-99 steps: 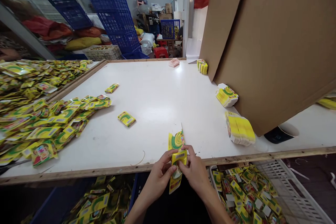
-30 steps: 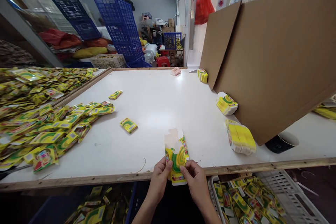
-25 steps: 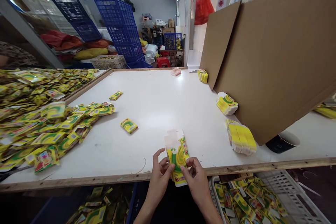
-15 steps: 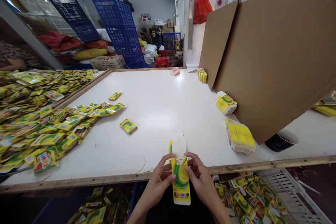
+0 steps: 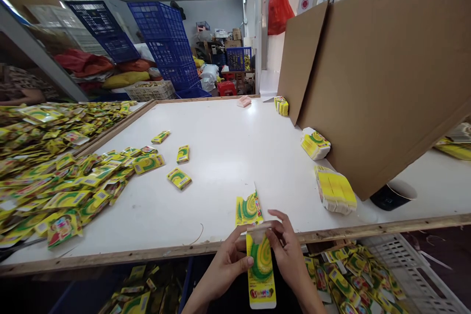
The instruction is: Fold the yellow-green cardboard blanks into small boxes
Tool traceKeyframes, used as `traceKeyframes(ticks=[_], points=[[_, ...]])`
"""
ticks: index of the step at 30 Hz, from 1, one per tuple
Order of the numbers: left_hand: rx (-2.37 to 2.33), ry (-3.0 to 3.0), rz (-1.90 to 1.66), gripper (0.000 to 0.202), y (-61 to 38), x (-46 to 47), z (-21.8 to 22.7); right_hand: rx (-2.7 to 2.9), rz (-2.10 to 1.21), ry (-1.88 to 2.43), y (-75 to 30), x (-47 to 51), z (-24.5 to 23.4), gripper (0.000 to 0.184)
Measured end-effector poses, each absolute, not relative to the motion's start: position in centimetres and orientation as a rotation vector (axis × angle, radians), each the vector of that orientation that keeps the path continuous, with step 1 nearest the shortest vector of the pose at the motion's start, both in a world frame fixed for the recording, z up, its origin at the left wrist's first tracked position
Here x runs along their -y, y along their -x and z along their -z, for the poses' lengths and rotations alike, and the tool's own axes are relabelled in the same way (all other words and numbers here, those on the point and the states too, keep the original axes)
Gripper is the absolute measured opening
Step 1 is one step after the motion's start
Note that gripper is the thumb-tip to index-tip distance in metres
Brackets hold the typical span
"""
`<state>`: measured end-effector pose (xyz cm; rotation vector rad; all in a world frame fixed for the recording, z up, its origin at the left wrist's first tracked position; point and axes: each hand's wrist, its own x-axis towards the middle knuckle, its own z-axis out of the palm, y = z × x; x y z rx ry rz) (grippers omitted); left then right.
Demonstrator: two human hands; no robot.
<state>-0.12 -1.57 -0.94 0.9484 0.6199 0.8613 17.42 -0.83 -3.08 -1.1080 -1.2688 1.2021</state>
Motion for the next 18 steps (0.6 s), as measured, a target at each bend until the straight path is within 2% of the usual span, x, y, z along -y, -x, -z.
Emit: traceKeyframes(ticks=[2,4,10,14,18], points=[[-0.668,-0.972,-0.89,0.046,0.0,1.6,0.8,1.338,-1.108,1.103,-17.8,0.7,2.7,0.037],[-0.761,-1.005,-0.912,0.042,0.0,1.6,0.9,1.398,-1.058,1.119,-18.1,0.6,2.3,0.044],[-0.908,-1.124,-0.906,0.046,0.1,1.6,1.8,1.444,-1.326,1.25,-17.8,0.9,2.6,0.04],[-0.858,-1.136,-0.905,0.047,0.3,1.7,1.4,1.513,-1.198,1.364,-17.1,1.1,3.2,0.029],[-0.851,-1.127,-0.878,0.052,0.4,1.8,0.9,1.643,-1.148,1.436,-16.8,1.1,2.8,0.034]])
